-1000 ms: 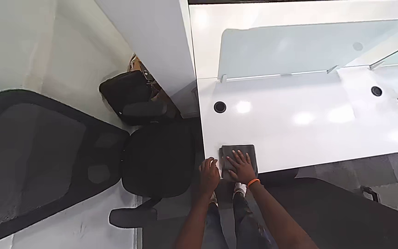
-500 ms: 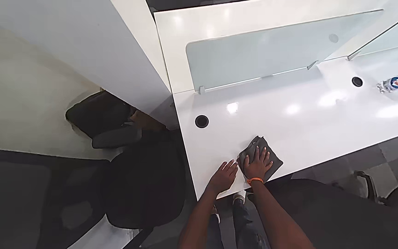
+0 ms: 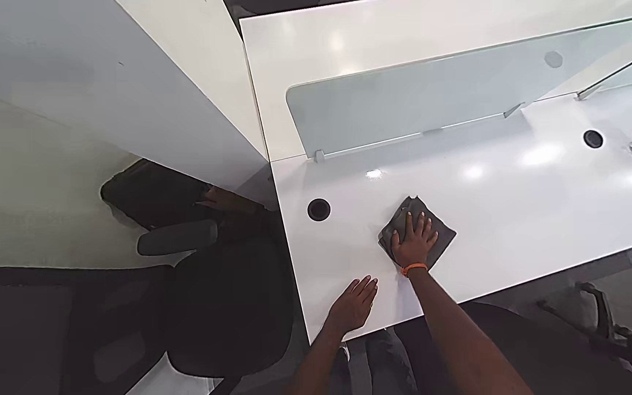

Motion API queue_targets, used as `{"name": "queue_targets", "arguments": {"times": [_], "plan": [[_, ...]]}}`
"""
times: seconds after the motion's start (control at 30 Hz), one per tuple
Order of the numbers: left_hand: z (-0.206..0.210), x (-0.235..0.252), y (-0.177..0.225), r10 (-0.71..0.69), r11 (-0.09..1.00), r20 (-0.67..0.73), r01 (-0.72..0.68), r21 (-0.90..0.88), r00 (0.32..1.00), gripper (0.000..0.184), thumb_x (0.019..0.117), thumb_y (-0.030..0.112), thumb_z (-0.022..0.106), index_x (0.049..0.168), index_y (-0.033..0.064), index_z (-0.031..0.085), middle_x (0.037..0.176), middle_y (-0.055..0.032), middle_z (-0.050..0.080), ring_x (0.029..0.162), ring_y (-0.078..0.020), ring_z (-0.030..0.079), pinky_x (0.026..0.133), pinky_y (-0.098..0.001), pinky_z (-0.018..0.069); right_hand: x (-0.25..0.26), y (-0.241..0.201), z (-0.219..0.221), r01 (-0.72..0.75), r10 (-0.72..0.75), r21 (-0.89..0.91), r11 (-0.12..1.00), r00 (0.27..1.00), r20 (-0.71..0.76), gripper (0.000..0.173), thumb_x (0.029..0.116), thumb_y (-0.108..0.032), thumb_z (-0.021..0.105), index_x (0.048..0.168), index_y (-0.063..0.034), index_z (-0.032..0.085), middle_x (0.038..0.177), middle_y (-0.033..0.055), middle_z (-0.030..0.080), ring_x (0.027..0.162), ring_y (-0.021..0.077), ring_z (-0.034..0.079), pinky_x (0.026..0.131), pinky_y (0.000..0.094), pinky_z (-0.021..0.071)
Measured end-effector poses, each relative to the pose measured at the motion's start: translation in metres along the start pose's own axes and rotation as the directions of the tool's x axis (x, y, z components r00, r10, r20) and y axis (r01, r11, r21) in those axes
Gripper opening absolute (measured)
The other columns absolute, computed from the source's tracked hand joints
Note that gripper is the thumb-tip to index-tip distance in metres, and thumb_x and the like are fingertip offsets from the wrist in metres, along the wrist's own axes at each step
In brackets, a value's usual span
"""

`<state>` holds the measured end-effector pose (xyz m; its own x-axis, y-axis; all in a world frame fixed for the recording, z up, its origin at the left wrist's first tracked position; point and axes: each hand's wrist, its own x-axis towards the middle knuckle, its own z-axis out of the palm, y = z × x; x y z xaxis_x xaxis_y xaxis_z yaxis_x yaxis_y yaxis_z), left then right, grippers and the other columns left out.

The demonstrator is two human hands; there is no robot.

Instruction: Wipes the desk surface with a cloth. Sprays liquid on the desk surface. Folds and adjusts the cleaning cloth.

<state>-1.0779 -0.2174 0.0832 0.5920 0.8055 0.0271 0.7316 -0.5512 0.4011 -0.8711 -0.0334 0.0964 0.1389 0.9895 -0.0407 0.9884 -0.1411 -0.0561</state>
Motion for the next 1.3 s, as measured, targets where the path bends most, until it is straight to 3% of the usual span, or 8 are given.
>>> {"name": "queue_targets", "arguments": {"times": [0.1, 0.23, 0.5, 0.63, 0.83, 1.03, 1.17, 1.3], "plan": [[0.001, 0.001, 0.0, -0.015, 1.0, -0.01, 0.015, -0.027, 1.0, 0.045, 0.1071, 0.025, 0.039, 0.147, 0.011, 0.053, 0.16, -0.0014, 0.044, 0.152, -0.0193, 0.034, 0.121, -0.0422, 0.0324, 0.042, -0.002, -0.003, 0.272, -0.272, 0.012, 0.962, 0.961, 0.048, 0.077, 0.093, -0.068, 0.033, 0.161, -0.0311, 0.035, 0.17, 0.0093, 0.024, 0.158, 0.0366, 0.016, 0.12, 0.0717, 0.0097], [0.0, -0.001, 0.001, -0.008, 0.999, -0.026, 0.007, -0.034, 1.0, 0.044, 0.1071, 0.025, 0.039, 0.146, 0.0097, 0.054, 0.16, -0.0018, 0.045, 0.151, -0.0194, 0.035, 0.121, -0.0418, 0.0332, 0.101, -0.022, -0.008, 0.429, -0.431, 0.042, 0.902, 0.899, 0.078, 0.081, 0.0903, -0.069, 0.038, 0.162, -0.0326, 0.03, 0.172, 0.0069, 0.017, 0.159, 0.0336, 0.011, 0.12, 0.072, 0.0092], [0.0, -0.002, -0.003, 0.009, 0.997, -0.06, -0.013, -0.077, 0.998, 0.046, 0.1058, 0.031, 0.04, 0.142, 0.009, 0.058, 0.156, -0.0036, 0.05, 0.149, -0.0196, 0.039, 0.12, -0.0406, 0.0339, 0.223, -0.087, -0.011, 0.421, -0.423, 0.089, 0.903, 0.906, 0.004, 0.073, 0.0951, -0.064, 0.033, 0.16, -0.0311, 0.037, 0.17, 0.0081, 0.025, 0.157, 0.0363, 0.017, 0.119, 0.0728, 0.0112], [0.001, -0.003, -0.005, 0.022, 0.994, -0.067, -0.029, -0.104, 0.997, 0.051, 0.1049, 0.039, 0.041, 0.142, 0.0078, 0.057, 0.157, -0.0051, 0.049, 0.15, -0.0205, 0.038, 0.121, -0.0414, 0.0324, 0.242, -0.093, -0.006, 0.388, -0.389, 0.062, 0.919, 0.921, -0.002, 0.068, 0.0981, -0.061, 0.029, 0.159, -0.0312, 0.038, 0.168, 0.0072, 0.03, 0.158, 0.0345, 0.017, 0.12, 0.0721, 0.0087], [0.006, -0.003, -0.008, 0.038, 0.991, -0.12, -0.052, -0.12, 0.992, 0.051, 0.1048, 0.037, 0.039, 0.142, 0.006, 0.057, 0.155, -0.0075, 0.051, 0.149, -0.022, 0.04, 0.121, -0.0424, 0.0324, 0.202, -0.113, -0.004, 0.395, -0.396, 0.115, 0.911, 0.918, -0.02, 0.064, 0.0981, -0.046, 0.04, 0.16, -0.0301, 0.037, 0.17, 0.0084, 0.026, 0.158, 0.0379, 0.015, 0.117, 0.0766, 0.0085], [0.006, -0.002, -0.008, 0.037, 0.995, -0.092, -0.045, -0.088, 0.995, 0.051, 0.1048, 0.036, 0.039, 0.144, 0.0074, 0.056, 0.158, -0.0067, 0.047, 0.15, -0.0222, 0.037, 0.121, -0.0438, 0.0322, 0.074, -0.122, 0.006, 0.612, -0.621, 0.129, 0.78, 0.783, 0.045, 0.067, 0.0968, -0.053, 0.036, 0.161, -0.034, 0.033, 0.172, 0.0042, 0.02, 0.159, 0.035, 0.012, 0.119, 0.0742, 0.0083], [0.007, -0.004, -0.009, 0.041, 0.995, -0.085, -0.049, -0.088, 0.996, 0.052, 0.1054, 0.034, 0.036, 0.145, 0.0067, 0.055, 0.158, -0.0076, 0.047, 0.15, -0.0238, 0.037, 0.121, -0.0451, 0.0319, 0.034, -0.059, -0.009, 0.705, -0.727, 0.181, 0.686, 0.672, 0.141, 0.067, 0.0951, -0.056, 0.046, 0.159, -0.0366, 0.037, 0.171, 0.0007, 0.022, 0.158, 0.0322, 0.014, 0.121, 0.0699, 0.0098], [0.004, -0.003, -0.007, 0.035, 0.995, -0.067, -0.041, -0.095, 0.997, 0.052, 0.1064, 0.035, 0.034, 0.146, 0.0074, 0.053, 0.159, -0.0069, 0.045, 0.151, -0.0234, 0.036, 0.122, -0.0453, 0.0311, 0.023, 0.053, -0.007, 0.548, -0.555, 0.098, 0.831, 0.828, 0.078, 0.069, 0.0964, -0.06, 0.043, 0.159, -0.0319, 0.038, 0.171, 0.0045, 0.024, 0.158, 0.0323, 0.016, 0.121, 0.0696, 0.0131]]}}
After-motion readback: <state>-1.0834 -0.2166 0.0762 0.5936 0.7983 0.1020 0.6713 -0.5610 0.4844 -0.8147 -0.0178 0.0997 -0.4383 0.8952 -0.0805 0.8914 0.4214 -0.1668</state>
